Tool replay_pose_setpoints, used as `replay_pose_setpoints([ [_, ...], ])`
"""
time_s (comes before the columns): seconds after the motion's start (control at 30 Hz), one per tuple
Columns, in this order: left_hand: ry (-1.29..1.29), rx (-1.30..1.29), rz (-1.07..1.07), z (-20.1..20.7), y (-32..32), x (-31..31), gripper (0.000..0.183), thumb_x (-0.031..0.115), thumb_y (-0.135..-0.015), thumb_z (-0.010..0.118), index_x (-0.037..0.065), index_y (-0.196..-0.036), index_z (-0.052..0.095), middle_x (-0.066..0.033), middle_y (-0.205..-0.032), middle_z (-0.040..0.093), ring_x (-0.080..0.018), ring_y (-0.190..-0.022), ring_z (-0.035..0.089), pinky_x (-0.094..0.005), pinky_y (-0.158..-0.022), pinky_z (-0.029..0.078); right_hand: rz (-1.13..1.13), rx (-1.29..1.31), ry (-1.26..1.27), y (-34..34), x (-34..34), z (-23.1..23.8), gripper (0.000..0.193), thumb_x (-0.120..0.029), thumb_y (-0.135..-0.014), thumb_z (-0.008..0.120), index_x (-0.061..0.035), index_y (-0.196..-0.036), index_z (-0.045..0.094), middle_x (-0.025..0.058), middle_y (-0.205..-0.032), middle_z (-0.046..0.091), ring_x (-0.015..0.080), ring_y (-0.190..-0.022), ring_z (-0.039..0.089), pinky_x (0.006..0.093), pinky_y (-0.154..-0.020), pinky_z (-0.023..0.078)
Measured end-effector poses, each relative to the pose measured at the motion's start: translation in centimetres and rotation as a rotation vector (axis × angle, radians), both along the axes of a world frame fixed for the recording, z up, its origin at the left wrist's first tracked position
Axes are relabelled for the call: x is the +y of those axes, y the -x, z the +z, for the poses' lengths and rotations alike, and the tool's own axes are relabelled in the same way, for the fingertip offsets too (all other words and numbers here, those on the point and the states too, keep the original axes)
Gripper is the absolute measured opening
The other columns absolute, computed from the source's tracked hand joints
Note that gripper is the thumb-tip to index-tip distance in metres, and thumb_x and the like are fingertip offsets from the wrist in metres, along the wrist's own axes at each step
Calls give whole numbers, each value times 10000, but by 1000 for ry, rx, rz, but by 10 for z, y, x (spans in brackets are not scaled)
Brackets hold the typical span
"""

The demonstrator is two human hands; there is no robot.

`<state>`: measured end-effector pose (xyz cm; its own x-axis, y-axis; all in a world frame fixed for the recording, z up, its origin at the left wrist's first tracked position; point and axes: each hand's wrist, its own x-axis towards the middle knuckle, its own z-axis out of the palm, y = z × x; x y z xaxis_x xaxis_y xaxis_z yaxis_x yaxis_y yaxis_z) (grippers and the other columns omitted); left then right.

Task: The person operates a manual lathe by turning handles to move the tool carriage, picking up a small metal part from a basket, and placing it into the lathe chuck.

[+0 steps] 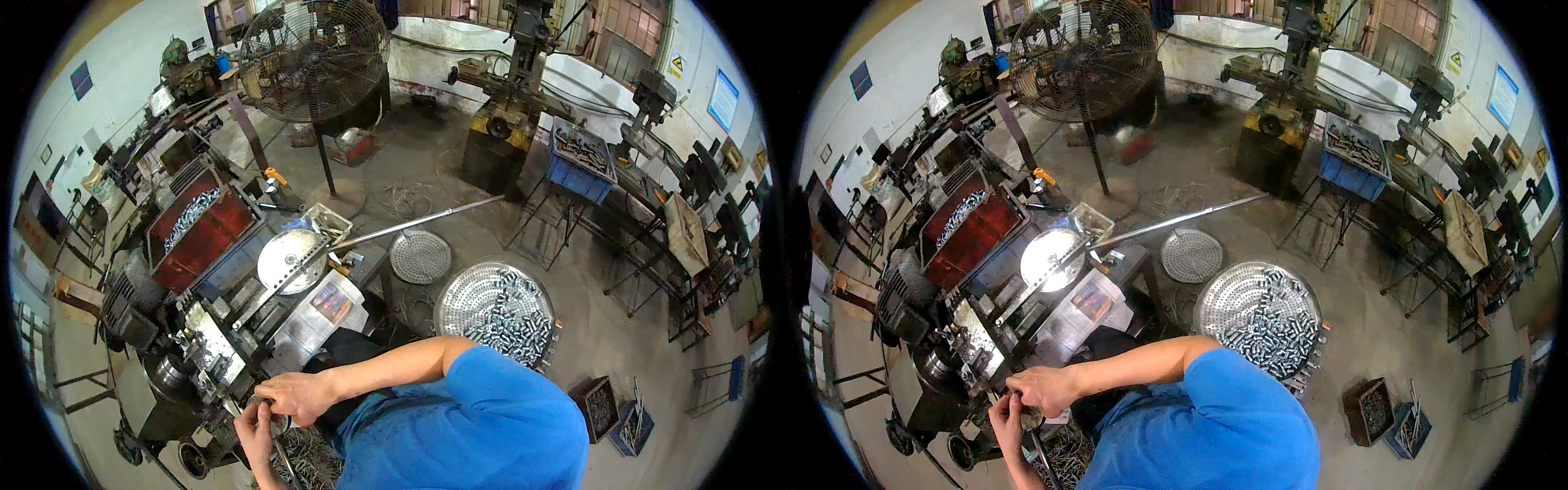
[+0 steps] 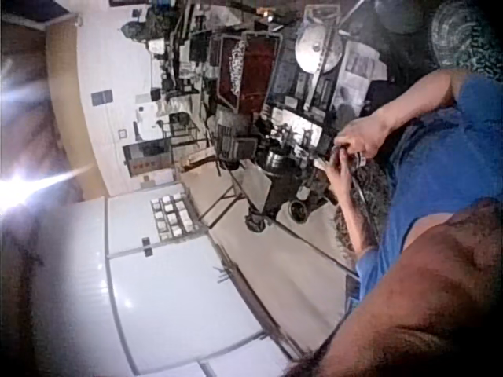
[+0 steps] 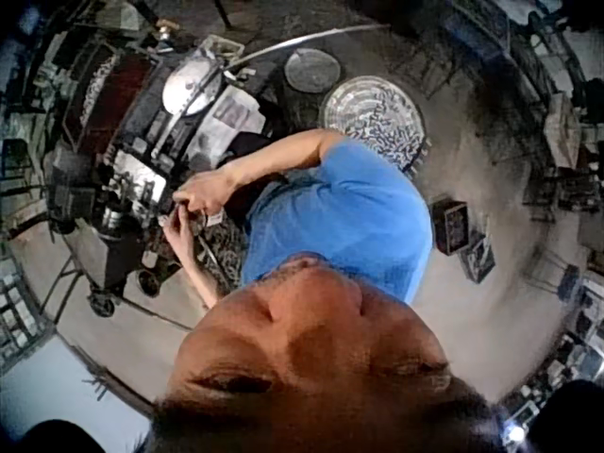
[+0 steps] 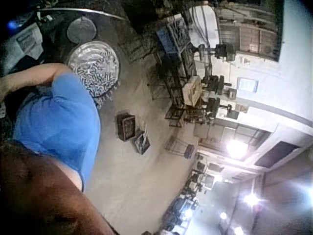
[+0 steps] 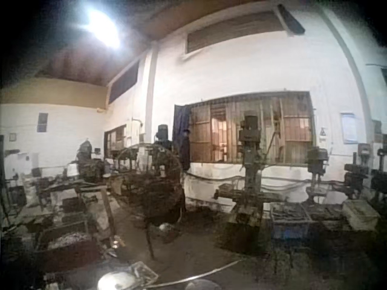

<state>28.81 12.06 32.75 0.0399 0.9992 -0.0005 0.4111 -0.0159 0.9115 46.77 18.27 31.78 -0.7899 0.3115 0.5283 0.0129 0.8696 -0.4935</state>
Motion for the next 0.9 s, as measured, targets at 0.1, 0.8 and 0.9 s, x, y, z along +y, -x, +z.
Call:
replay_pose_setpoints([
  [0.1, -36, -39, 36, -4, -2, 1, 281, 211, -886, 578, -60, -813, 593, -9, -703, 580, -66, -672, 494, -233, -587, 394, -27, 38, -35, 3, 4, -6, 224, -57, -502, 616, 32, -698, 550, 195, -899, 475, 373, -816, 507, 430, -681, 445],
  [0.8, -124, -152, 234, 3, 27, -2, 326, 253, -882, 586, -37, -751, 656, -6, -555, 575, -43, -529, 491, -225, -459, 382, 141, -71, 40, 42, 26, 38, 309, -106, -577, 595, -51, -877, 647, 129, -967, 574, 310, -857, 540, 389, -761, 473],
  [0.9, -163, -136, 291, 10, 37, -2, 339, 239, -882, 571, -44, -714, 650, -25, -536, 576, -52, -534, 519, -230, -474, 402, 184, -83, 45, 58, 32, 43, 300, -119, -587, 587, -70, -877, 650, 125, -945, 570, 309, -865, 534, 393, -774, 468],
])
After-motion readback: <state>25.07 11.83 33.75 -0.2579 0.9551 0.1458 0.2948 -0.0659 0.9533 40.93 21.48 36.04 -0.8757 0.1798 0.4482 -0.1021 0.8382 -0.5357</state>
